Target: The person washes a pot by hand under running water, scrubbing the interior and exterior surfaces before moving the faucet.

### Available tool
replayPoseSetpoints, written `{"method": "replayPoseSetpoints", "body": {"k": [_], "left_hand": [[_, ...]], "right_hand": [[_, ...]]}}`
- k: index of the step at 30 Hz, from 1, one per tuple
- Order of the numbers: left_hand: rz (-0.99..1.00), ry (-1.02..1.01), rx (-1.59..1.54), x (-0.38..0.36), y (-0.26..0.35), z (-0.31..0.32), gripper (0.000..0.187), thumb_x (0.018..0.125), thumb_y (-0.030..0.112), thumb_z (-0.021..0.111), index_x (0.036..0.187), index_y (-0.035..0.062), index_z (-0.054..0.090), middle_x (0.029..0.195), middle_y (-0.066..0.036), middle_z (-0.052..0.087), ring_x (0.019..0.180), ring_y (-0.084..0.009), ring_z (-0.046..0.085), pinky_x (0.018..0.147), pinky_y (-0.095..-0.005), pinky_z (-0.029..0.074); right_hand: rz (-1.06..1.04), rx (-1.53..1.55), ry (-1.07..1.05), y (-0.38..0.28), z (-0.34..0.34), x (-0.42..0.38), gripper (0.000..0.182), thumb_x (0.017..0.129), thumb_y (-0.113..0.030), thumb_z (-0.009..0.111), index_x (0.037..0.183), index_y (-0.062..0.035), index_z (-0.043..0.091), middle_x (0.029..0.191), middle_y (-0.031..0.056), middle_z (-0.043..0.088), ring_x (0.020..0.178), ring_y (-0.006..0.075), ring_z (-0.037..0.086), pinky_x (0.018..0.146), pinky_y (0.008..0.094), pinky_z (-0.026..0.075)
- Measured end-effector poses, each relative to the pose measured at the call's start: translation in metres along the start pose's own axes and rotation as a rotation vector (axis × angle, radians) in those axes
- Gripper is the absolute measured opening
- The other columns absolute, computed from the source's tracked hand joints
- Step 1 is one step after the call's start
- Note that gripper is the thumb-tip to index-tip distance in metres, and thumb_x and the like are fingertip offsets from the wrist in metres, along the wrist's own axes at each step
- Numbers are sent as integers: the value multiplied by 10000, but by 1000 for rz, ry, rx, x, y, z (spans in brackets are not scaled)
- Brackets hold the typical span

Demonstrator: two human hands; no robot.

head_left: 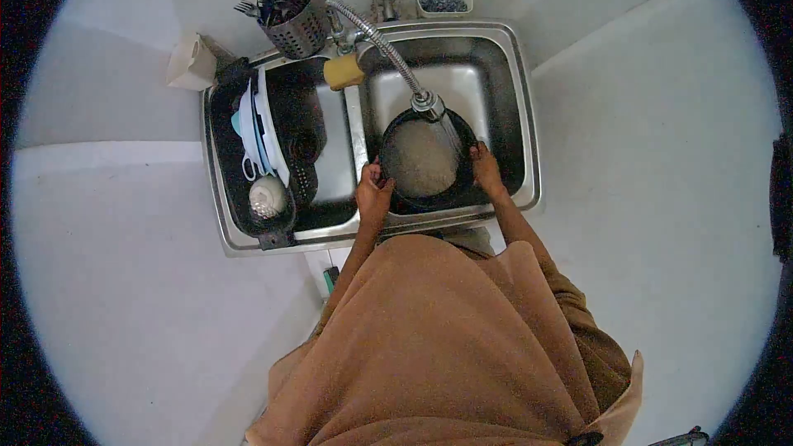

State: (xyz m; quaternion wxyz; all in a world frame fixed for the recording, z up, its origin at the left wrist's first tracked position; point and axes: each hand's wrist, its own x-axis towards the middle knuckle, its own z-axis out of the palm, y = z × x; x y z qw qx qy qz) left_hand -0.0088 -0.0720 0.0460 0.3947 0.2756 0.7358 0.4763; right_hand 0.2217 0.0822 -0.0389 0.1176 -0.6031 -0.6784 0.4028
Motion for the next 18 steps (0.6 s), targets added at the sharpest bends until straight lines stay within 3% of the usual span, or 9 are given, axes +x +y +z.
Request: {"method": "replayPoseSetpoints", "body": {"k": [4,6,7,10,13,15,18], "left_hand": [[-48,23,116,0,9,1,347,744,-59,620,1020,31,430,1229,-191,519,1111,-254,537,870,-331,474],[-61,28,125,0,9,1,338,743,-56,618,1013,32,434,1204,-187,533,1091,-251,548,857,-330,480],[-64,26,145,1,7,0,335,740,-48,623,1006,31,435,1172,-181,545,1085,-253,552,846,-332,484],[-53,37,166,-1,8,0,332,733,-34,633,995,29,439,1118,-169,560,1073,-256,560,828,-338,491],[-48,38,171,-2,8,1,332,733,-39,629,994,27,434,1111,-168,560,1068,-260,563,829,-341,489],[-58,29,179,-2,10,-1,332,736,-50,619,996,28,427,1128,-171,556,1069,-263,561,837,-340,486],[4,32,94,-4,12,0,339,743,-66,608,999,33,411,1157,-176,546,1072,-270,559,849,-339,478]], "right_hand": [[88,-58,-54,-6,0,-1,478,959,-359,390,1243,23,432,1047,310,561,976,424,568,799,472,451],[-124,-28,100,12,12,0,517,959,-389,370,1288,9,398,1067,314,555,986,445,555,813,492,450],[-123,-27,104,14,13,-1,517,959,-389,370,1288,9,398,1067,314,555,986,445,555,813,492,450],[21,-14,41,7,10,-4,579,954,-438,350,1317,14,363,1099,318,542,994,459,544,823,502,447],[-149,-138,79,17,14,-2,630,945,-480,342,1311,33,361,1124,315,531,1007,468,536,836,485,448],[171,149,-30,-3,7,-6,628,949,-475,336,1291,49,372,1110,315,540,1000,483,531,831,485,448],[13,-23,58,-2,9,-4,603,953,-456,343,1285,46,377,1111,315,540,979,483,542,818,487,452]]}}
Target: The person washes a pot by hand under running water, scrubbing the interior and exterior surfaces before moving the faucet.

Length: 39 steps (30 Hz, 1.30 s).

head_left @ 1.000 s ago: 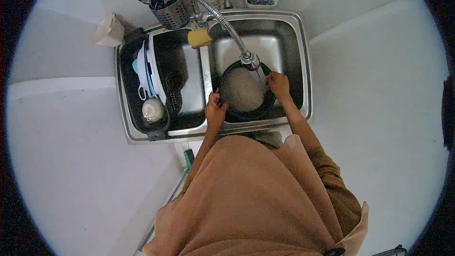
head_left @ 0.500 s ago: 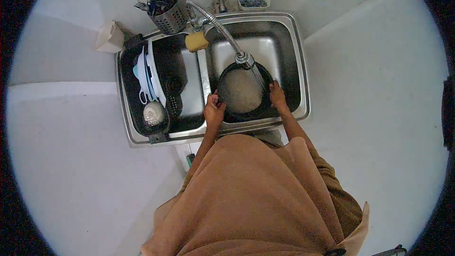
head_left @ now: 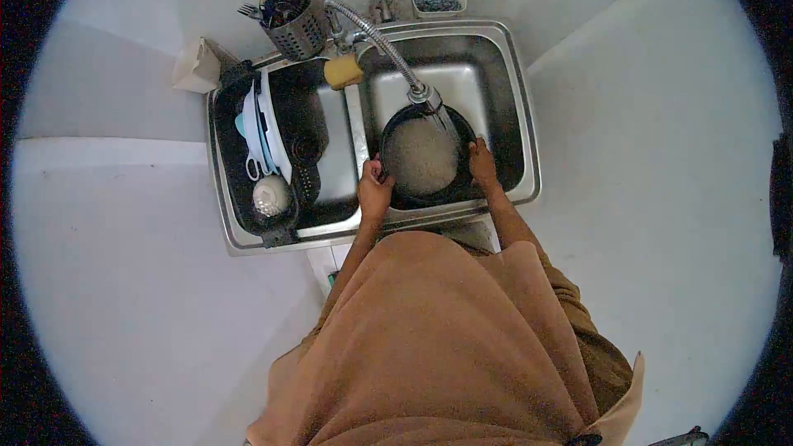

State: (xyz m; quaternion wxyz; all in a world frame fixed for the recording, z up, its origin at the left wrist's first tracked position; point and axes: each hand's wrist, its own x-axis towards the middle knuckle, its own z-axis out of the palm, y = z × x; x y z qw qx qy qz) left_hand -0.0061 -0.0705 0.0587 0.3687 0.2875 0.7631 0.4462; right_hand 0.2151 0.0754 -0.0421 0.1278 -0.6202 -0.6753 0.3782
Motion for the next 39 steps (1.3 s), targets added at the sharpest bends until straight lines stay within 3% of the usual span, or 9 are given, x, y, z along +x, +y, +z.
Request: {"method": "replayPoseSetpoints", "body": {"k": [3,5,7,9,11,28,30,37,39], "left_hand": [[36,-12,30,1,-7,0,346,749,-71,610,1002,35,399,1198,-183,530,1071,-274,560,859,-340,472],[60,57,58,3,-17,2,419,704,92,736,1042,68,489,967,-120,616,889,-272,605,787,-351,470],[59,58,63,5,-24,2,415,704,89,734,1037,68,488,955,-114,613,874,-263,603,779,-343,471],[59,57,67,6,-27,3,411,704,87,732,1033,68,486,943,-108,611,860,-254,602,771,-335,472],[112,84,138,6,-29,4,398,711,71,719,1030,67,481,929,-98,605,844,-231,595,762,-326,472],[68,4,82,1,-9,-1,357,728,-12,669,1002,31,446,1004,-152,607,953,-255,615,800,-341,478],[101,16,47,2,-15,0,358,727,-16,666,1004,32,445,1003,-148,607,954,-253,614,805,-341,477],[120,29,37,10,-46,5,365,736,28,689,1021,69,464,865,-69,565,770,-176,519,716,-313,441],[134,33,76,8,-37,3,363,736,24,686,1019,71,463,853,-59,548,756,-160,493,711,-304,432]], "right_hand": [[7,19,-22,-1,-3,-1,588,954,-441,355,1268,54,394,1130,327,521,1017,477,523,837,488,435],[62,1,-52,-5,-6,-2,572,954,-432,361,1259,51,408,1121,330,522,1021,477,520,838,486,433],[117,-18,-82,-5,-4,-3,557,954,-422,367,1249,47,422,1112,333,524,1024,477,517,840,483,430],[-177,-18,163,15,12,1,546,955,-433,356,1219,35,449,1052,337,540,1004,489,510,817,499,423],[-89,-12,105,8,5,-2,552,954,-446,348,1217,29,449,1037,334,544,987,491,514,806,503,423],[-191,-85,126,10,6,-1,492,965,-411,331,1181,13,455,988,308,570,929,489,538,775,521,435],[62,-41,39,3,3,0,485,963,-409,340,1204,-3,452,994,309,571,934,494,536,778,520,437],[-77,-31,99,9,6,0,479,962,-416,346,1177,-1,453,956,308,576,900,501,540,755,528,435],[157,39,-15,4,6,3,450,965,-405,346,1158,-14,457,915,304,580,864,502,547,730,537,430]]}}
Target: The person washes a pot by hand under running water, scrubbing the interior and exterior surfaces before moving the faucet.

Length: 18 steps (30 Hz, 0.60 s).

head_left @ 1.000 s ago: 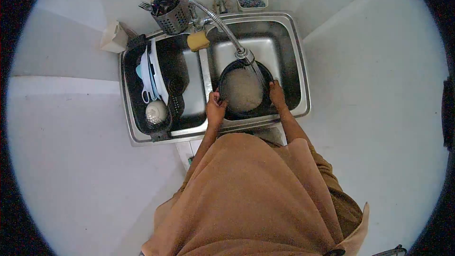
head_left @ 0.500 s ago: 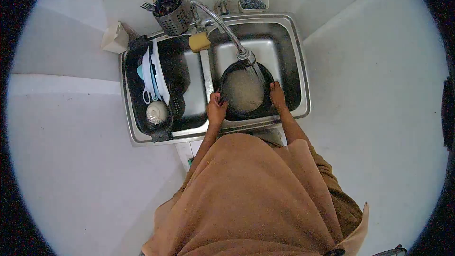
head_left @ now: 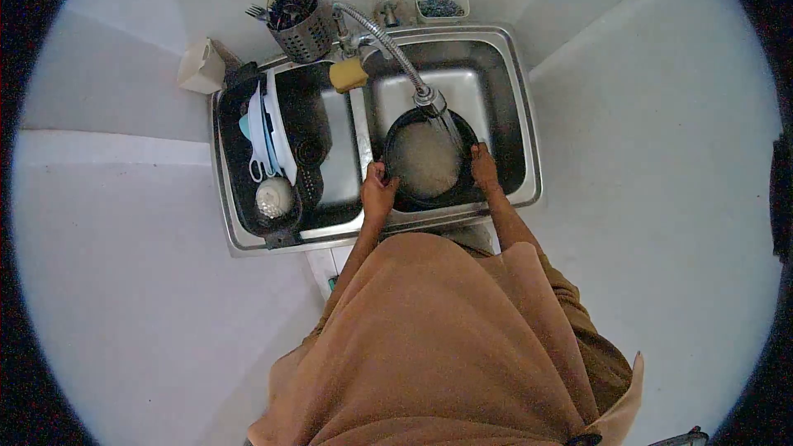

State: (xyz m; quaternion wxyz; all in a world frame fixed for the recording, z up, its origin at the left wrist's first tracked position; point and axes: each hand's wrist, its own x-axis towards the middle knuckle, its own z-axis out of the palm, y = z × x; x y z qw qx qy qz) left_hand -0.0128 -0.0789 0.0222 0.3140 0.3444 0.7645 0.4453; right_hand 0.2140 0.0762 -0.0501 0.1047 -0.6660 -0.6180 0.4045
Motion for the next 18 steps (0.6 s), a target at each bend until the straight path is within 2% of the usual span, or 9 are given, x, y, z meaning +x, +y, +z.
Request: {"method": "replayPoseSetpoints", "body": {"k": [1,3,8,10,12,13,15,18], "left_hand": [[-50,-11,-8,-1,4,-1,363,736,24,685,1021,71,464,854,-58,550,761,-161,497,713,-305,433],[-100,-23,-16,-1,6,-1,364,736,23,683,1022,71,465,854,-58,552,765,-162,501,715,-307,434],[-25,-17,-28,-3,17,-5,370,737,26,683,1034,76,467,902,-80,589,807,-178,544,739,-313,450],[-24,-24,-43,0,-2,0,371,739,27,682,1037,77,467,907,-84,594,815,-184,552,747,-313,454],[-23,-30,-59,1,-4,0,371,742,28,680,1041,79,467,912,-89,600,823,-189,561,756,-313,458],[-41,-32,0,1,-6,0,372,744,26,678,1045,78,465,911,-91,601,825,-190,562,759,-313,460],[-60,-34,59,1,-1,-1,374,746,25,675,1049,77,463,910,-93,603,827,-191,564,762,-314,462],[-33,-47,-6,0,-3,-1,380,746,12,670,1055,73,458,919,-97,604,839,-189,566,764,-316,465]], "right_hand": [[0,0,0,-1,-1,-1,450,965,-405,346,1158,-14,457,915,304,580,864,502,547,730,537,430],[-161,-64,79,5,2,0,434,966,-405,343,1152,-31,457,892,303,580,828,501,553,700,542,429],[-125,-55,97,5,2,-2,434,963,-410,350,1154,-34,456,889,307,584,825,502,558,694,541,431],[-133,-21,101,2,1,-4,436,962,-407,354,1157,-31,454,885,311,584,826,502,559,697,541,431],[-8,51,42,0,1,-3,432,958,-401,366,1160,-29,455,885,313,586,843,502,559,706,537,438],[-8,51,42,0,1,-4,432,958,-401,366,1160,-29,455,885,313,586,843,502,559,706,537,438],[-170,-54,109,0,-1,-7,436,959,-397,367,1152,-16,457,883,313,586,846,499,562,702,532,446],[-147,-106,54,0,-3,-4,427,963,-384,360,1112,2,468,875,309,587,848,500,559,700,529,451]]}}
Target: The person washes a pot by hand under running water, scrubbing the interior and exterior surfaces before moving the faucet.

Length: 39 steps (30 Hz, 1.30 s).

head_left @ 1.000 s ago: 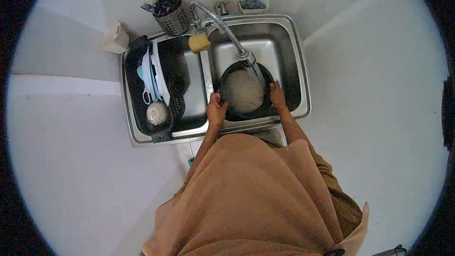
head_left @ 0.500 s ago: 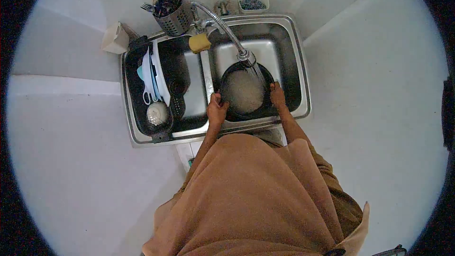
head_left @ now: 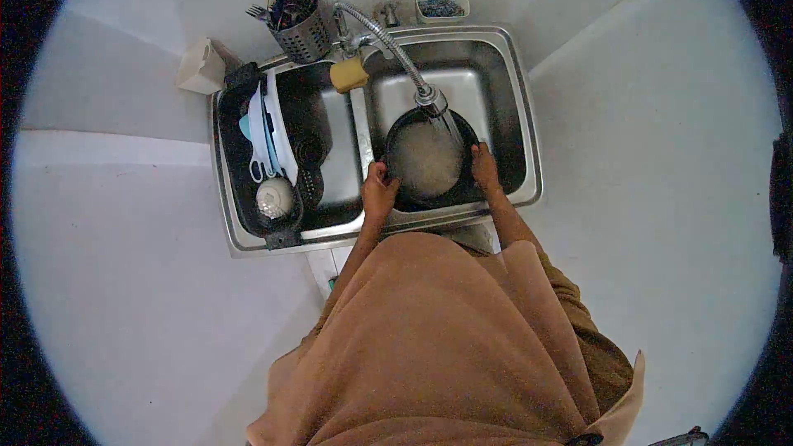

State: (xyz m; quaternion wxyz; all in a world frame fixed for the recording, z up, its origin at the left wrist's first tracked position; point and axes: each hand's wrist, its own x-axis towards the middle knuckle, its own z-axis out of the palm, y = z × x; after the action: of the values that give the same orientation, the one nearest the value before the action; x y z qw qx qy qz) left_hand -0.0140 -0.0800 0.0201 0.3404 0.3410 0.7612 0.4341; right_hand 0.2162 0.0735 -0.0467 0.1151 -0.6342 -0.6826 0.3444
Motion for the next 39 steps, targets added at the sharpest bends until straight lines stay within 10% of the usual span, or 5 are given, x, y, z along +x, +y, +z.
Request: {"method": "replayPoseSetpoints", "body": {"k": [7,12,39], "left_hand": [[-64,2,55,4,-10,3,385,731,39,686,1044,57,462,937,-123,611,840,-217,595,747,-334,475],[-28,8,-122,2,-2,2,387,715,78,714,1008,43,464,968,-153,613,829,-268,624,731,-357,481],[12,39,29,-2,13,-2,389,723,48,709,1013,84,452,830,-81,568,722,-188,526,673,-315,450]], "right_hand": [[-248,-52,130,13,10,2,396,966,-362,364,1053,12,463,873,309,580,855,507,549,692,536,438],[32,67,30,-9,-4,-4,383,962,-355,379,1048,7,471,917,310,583,876,504,549,719,532,438],[71,67,-47,-3,-5,-3,596,942,-499,326,1210,17,456,1043,302,567,1005,464,527,855,509,416]]}}
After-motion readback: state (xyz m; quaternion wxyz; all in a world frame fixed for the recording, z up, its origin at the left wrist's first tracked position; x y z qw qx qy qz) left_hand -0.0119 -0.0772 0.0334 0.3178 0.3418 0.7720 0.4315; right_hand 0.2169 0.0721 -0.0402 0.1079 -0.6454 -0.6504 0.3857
